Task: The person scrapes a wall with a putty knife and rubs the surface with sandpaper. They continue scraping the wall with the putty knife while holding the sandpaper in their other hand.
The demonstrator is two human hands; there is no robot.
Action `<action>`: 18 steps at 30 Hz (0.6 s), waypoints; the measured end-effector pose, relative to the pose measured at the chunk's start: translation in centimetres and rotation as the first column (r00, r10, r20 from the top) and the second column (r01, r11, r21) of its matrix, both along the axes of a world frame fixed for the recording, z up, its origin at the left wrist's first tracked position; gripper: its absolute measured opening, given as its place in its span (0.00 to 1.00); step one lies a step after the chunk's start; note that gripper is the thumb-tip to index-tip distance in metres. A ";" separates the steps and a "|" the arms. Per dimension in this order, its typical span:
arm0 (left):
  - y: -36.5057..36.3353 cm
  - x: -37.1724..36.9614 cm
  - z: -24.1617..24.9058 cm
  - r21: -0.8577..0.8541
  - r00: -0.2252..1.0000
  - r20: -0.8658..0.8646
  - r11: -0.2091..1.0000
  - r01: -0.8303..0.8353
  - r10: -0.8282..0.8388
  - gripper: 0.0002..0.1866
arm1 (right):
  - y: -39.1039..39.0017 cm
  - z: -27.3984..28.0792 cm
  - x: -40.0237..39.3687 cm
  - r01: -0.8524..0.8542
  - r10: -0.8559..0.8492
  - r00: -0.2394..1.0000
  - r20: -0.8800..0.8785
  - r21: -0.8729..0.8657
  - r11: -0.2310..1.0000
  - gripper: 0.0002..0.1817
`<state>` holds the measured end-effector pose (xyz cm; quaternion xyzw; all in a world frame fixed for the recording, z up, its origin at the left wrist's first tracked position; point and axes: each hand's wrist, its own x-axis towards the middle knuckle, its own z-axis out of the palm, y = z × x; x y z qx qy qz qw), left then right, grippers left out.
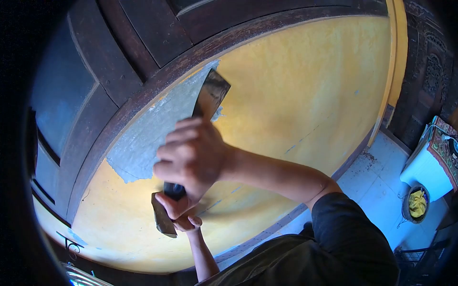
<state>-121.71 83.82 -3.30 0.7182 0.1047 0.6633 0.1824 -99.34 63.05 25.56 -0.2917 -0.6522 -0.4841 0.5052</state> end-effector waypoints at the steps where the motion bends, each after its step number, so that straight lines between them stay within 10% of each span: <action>1: -0.4 0.1 0.1 -0.090 0.999 0.036 0.996 0.028 -0.024 0.53 | -0.3 0.2 0.4 0.000 0.000 1.000 -0.006 0.011 1.000 0.27; 3: -0.4 0.2 1.1 0.295 0.988 0.014 0.943 -0.153 0.156 0.51 | -0.7 0.8 0.5 0.018 -0.017 1.000 -0.022 0.023 1.000 0.28; 18: 1.6 -1.1 -1.1 0.326 0.966 -0.057 0.920 -0.220 0.251 0.50 | -1.3 1.1 0.7 0.028 -0.028 0.999 -0.036 0.002 1.000 0.29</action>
